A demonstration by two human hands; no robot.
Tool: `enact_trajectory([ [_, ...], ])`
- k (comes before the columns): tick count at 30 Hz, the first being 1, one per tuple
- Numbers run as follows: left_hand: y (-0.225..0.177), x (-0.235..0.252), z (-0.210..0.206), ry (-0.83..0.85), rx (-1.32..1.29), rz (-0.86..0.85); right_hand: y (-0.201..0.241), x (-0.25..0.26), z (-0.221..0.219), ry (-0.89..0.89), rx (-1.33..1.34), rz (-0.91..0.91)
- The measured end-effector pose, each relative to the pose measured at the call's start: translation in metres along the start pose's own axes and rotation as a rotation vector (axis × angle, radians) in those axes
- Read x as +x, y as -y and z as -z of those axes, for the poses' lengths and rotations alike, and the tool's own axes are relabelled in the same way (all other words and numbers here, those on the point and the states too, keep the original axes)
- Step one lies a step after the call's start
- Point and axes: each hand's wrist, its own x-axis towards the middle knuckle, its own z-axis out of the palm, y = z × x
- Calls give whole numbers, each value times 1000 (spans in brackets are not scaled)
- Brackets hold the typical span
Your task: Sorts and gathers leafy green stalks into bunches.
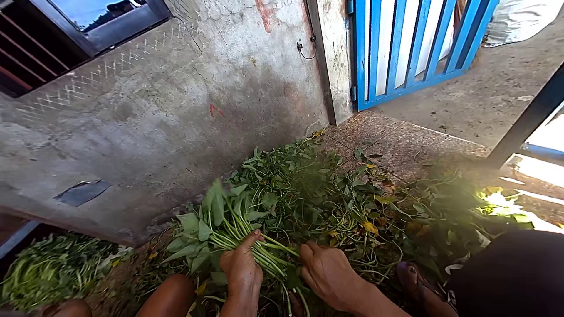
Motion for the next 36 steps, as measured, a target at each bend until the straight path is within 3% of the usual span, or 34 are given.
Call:
enact_trajectory([
  [2,-4,9,4,-65,-18,-31,-9,4,23,449,181,-90],
  [3,-8,14,7,-85,-36,-44,-17,5,27,591,209,-144],
  [6,-19,26,15,-71,-58,-62,-35,1,34,786,66,-403],
  [8,-18,21,15,-5,-38,-40,-33,4,47,689,-36,-480],
  [11,-3,-3,11,175,13,41,-24,4,49,255,108,-326],
  [13,10,-18,7,306,37,56,-16,4,28,-14,373,-233],
  [16,23,-32,-1,403,81,7,-1,6,3,-228,1006,-254],
  [19,26,-33,-4,447,103,-2,16,7,7,-282,1532,-579],
  [24,32,-32,-5,527,153,13,17,12,16,-332,1795,-858],
  [28,33,-31,-5,563,164,13,13,19,24,-398,1868,-920],
  [36,29,-34,-10,593,189,138,30,36,16,-544,1705,-815],
])
